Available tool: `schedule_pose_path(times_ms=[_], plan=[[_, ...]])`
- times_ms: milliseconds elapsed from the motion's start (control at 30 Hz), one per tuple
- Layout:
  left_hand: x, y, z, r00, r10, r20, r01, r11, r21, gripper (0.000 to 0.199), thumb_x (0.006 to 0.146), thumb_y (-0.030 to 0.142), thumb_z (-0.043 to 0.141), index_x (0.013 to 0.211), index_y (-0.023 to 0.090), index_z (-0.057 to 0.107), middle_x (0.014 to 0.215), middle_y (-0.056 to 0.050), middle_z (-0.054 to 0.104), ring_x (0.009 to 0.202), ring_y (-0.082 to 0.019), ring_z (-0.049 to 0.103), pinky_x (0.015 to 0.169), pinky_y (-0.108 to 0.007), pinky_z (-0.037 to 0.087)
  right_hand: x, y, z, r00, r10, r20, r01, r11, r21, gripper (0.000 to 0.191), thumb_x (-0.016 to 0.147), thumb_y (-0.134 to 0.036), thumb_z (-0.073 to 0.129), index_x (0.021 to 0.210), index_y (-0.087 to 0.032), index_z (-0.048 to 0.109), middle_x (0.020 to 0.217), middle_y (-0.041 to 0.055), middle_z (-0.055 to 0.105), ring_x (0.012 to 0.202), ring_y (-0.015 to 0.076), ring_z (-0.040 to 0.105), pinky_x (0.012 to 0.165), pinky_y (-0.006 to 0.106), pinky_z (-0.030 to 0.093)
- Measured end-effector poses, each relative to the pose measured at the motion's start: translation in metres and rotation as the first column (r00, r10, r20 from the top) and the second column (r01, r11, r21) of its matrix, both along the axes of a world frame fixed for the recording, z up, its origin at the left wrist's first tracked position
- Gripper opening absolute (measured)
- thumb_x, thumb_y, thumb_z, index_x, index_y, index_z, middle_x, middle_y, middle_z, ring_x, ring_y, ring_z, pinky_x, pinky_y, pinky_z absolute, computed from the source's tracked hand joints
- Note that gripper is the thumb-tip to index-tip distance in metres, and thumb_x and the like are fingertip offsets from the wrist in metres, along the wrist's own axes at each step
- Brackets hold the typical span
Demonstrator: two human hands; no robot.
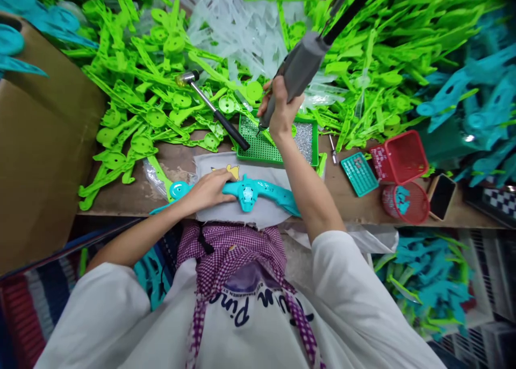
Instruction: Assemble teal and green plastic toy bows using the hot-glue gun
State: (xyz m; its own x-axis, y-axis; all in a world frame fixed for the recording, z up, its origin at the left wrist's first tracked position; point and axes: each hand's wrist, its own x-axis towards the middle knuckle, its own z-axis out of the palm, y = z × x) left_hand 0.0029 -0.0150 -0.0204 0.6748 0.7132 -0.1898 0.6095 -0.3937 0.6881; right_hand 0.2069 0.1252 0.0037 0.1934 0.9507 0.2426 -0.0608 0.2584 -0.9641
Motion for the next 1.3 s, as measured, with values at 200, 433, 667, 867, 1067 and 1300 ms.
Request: schedule_pose_path(times_ms=[200,433,667,867,1067,1300], plan=[[0.001,-0.001,0.0,1.0,0.002,-0.006,-0.002,1.0,-0.006,0.039,0.08,0.031,0.078,0.113,0.019,0.062,0.116,-0.01,0.067,0.111,-0.028,0.062,0.096,-0.042,0.049,0.01,-0.002,0.007,0.993,0.119,0.022,-0.118,0.993,-0.009,0.064,0.067,-0.09,0.056,0.078,-0.027,0.054,0.052,-0.0049,0.05,0.062,0.0153,0.064,0.052,0.028,0.047],[0.002,-0.001,0.002,0.999,-0.004,-0.032,0.004,1.0,0.003,0.039,0.08,0.031,0.078,0.113,0.019,0.061,0.118,-0.011,0.066,0.112,-0.028,0.062,0.096,-0.042,0.049,0.006,-0.008,0.014,0.995,0.087,0.056,-0.084,0.995,-0.058,0.067,0.063,-0.094,0.054,0.077,-0.029,0.05,0.051,-0.0057,0.046,0.059,0.0157,0.06,0.056,0.031,0.047],[0.0,-0.001,0.0,1.0,-0.006,-0.027,0.007,1.0,0.025,0.039,0.08,0.034,0.077,0.113,0.02,0.062,0.117,-0.01,0.067,0.111,-0.028,0.062,0.095,-0.042,0.049,0.003,-0.02,0.038,0.994,-0.108,-0.019,0.108,0.993,0.038,0.063,0.067,-0.091,0.054,0.079,-0.029,0.056,0.05,-0.007,0.042,0.045,0.0116,0.051,0.045,0.028,0.039],[-0.001,-0.002,-0.002,1.0,-0.005,-0.007,0.006,0.999,0.05,0.037,0.082,0.032,0.075,0.114,0.019,0.062,0.117,-0.01,0.066,0.11,-0.027,0.062,0.094,-0.039,0.048,0.011,-0.121,0.075,0.978,0.072,-0.196,-0.043,0.988,0.149,0.052,0.07,-0.081,0.063,0.075,-0.029,0.064,0.042,-0.0071,0.042,0.032,0.0116,0.043,0.032,0.026,0.032],[0.002,-0.002,-0.002,0.999,0.008,-0.034,-0.006,0.999,0.048,0.037,0.079,0.032,0.078,0.11,0.018,0.065,0.114,-0.009,0.068,0.107,-0.027,0.062,0.093,-0.038,0.046,0.001,-0.191,0.043,0.935,0.262,-0.24,-0.274,0.962,-0.017,0.063,0.066,-0.087,0.061,0.076,-0.025,0.063,0.043,-0.0066,0.046,0.032,0.0123,0.047,0.031,0.025,0.035],[0.003,-0.002,-0.001,0.998,0.015,-0.054,-0.011,0.998,0.069,0.037,0.077,0.035,0.081,0.108,0.019,0.067,0.112,-0.008,0.07,0.105,-0.026,0.063,0.09,-0.037,0.046,-0.005,-0.189,0.036,0.956,0.201,-0.216,-0.227,0.969,-0.1,0.063,0.059,-0.087,0.065,0.073,-0.025,0.059,0.041,-0.0079,0.045,0.031,0.0118,0.046,0.032,0.025,0.037]])
